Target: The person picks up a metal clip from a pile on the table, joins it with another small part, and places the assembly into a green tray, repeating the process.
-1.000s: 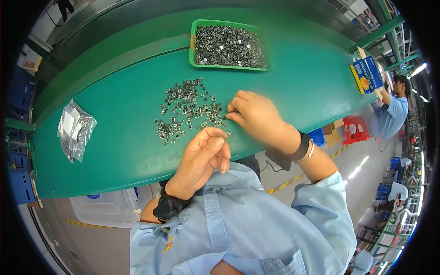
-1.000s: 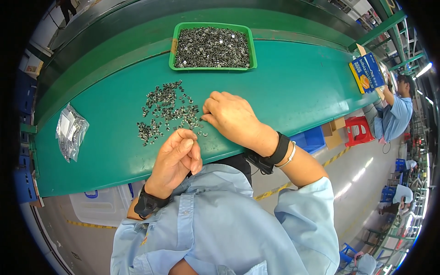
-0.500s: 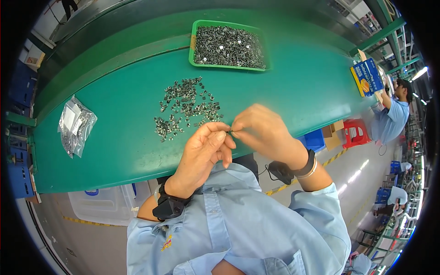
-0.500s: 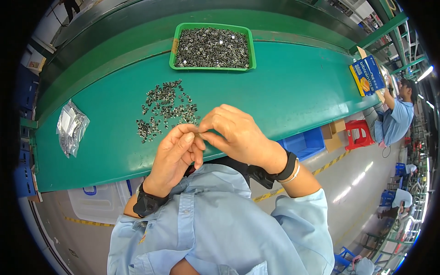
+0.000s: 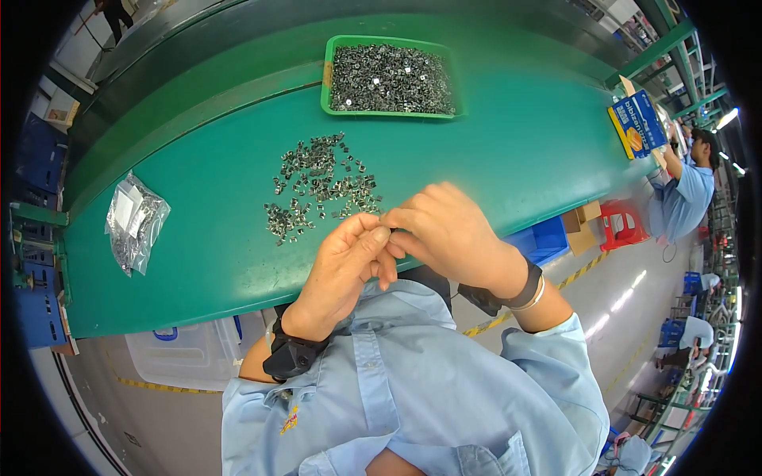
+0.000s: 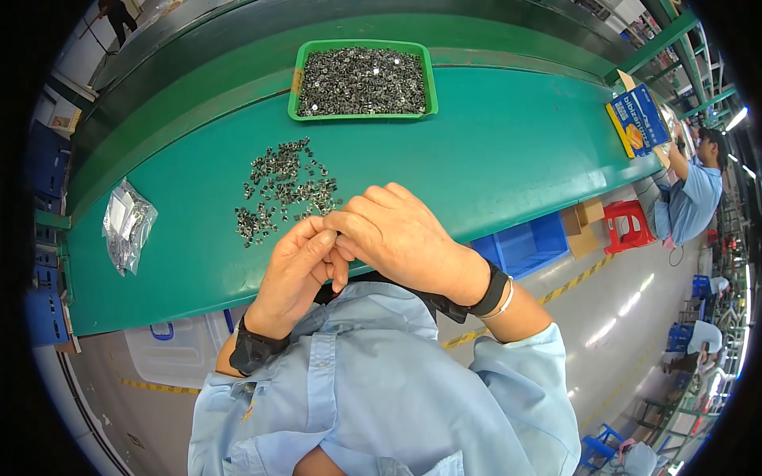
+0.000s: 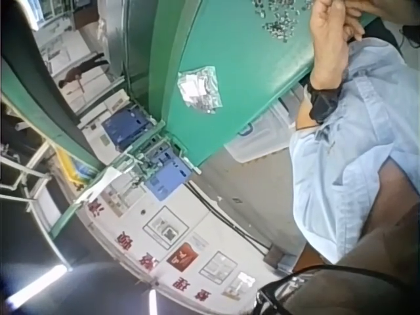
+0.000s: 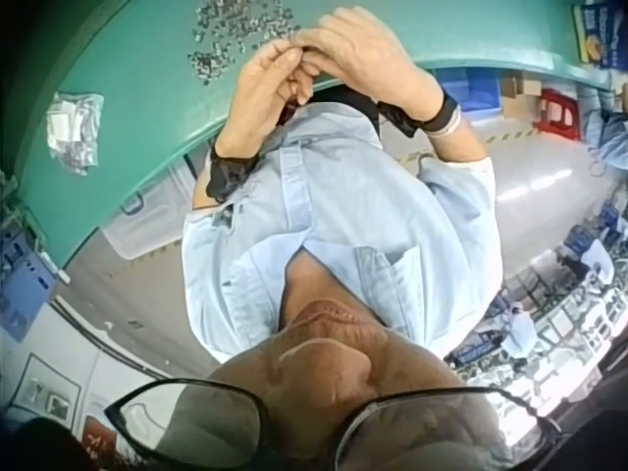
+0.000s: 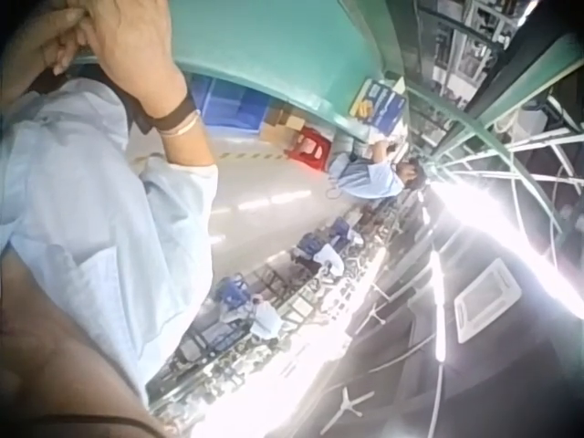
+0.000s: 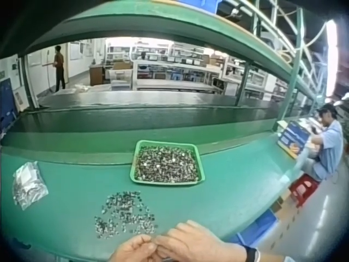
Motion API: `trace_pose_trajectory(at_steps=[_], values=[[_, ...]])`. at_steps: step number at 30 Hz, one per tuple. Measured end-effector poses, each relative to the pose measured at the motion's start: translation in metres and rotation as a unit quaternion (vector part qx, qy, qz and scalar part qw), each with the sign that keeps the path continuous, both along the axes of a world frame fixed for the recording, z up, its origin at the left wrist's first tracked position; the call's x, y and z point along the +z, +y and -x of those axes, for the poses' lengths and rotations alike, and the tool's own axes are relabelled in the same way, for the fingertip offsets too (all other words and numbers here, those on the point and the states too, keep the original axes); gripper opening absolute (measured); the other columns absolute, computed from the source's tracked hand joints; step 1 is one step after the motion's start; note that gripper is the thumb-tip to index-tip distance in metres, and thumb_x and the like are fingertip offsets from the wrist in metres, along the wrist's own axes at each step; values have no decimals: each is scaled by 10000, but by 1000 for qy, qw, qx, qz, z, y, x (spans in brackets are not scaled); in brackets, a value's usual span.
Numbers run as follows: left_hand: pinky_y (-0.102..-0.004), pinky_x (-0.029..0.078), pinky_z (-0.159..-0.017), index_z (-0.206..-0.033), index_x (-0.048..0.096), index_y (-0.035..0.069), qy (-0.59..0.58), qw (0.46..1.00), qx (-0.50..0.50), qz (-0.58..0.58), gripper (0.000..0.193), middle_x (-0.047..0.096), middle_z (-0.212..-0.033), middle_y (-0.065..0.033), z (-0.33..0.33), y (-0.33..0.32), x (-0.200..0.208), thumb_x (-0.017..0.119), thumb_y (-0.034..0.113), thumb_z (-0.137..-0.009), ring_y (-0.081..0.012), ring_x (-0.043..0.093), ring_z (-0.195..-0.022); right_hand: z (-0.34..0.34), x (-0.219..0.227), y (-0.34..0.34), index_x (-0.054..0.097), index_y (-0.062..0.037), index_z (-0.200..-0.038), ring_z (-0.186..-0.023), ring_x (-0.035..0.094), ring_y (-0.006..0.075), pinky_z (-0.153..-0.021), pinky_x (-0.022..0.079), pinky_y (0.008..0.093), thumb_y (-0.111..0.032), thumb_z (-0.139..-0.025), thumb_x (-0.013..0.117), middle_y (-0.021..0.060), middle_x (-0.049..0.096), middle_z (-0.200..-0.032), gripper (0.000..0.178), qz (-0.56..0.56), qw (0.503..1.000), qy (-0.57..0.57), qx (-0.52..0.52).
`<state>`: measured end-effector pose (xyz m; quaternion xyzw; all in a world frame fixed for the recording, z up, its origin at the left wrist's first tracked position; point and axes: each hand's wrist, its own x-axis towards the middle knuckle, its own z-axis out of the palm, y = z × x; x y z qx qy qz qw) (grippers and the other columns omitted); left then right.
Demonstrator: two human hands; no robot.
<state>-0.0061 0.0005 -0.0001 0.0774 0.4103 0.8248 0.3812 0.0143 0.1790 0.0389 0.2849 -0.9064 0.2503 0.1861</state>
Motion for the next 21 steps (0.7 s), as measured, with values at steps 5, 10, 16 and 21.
trace_pose_trajectory(at_steps=[5, 10, 16, 21], values=[[-239, 433, -519, -1012, 498, 12, -14, 1000, -8, -18, 198, 594, -834, -74, 3, -1, -2, 480, 201, -954, -118, 565, -618, 0, -8, 1, 592, -75, -877, -719, 561, 231, -616, 444, 328, -81, -668, 740, 46, 589, -800, 256, 81, 997, 10, 9], [-237, 434, -515, -1022, 499, 14, -13, 1000, 11, -7, 198, 595, -831, -75, -1, 0, 1, 497, 197, -947, -118, 565, -611, -3, -18, 1, 582, -62, -879, -733, 578, 241, -610, 461, 327, -54, -672, 735, 59, 595, -815, 257, 108, 994, 13, -1], [-233, 438, -498, -1024, 510, 12, 1, 999, 28, 19, 173, 599, -800, -73, -2, 1, 1, 522, 156, -930, -120, 559, -591, -9, -18, -2, 588, -50, -906, -771, 589, 236, -646, 477, 324, -17, -707, 708, 71, 606, -843, 234, 163, 986, -29, -7], [-220, 443, -497, -1018, 525, 12, 69, 994, 45, 66, 160, 606, -796, -73, -3, -1, 0, 543, 134, -916, -116, 563, -594, -14, -17, 1, 593, -46, -920, -784, 591, 234, -662, 481, 319, 9, -730, 684, 74, 610, -853, 217, 218, 971, -96, -12]])
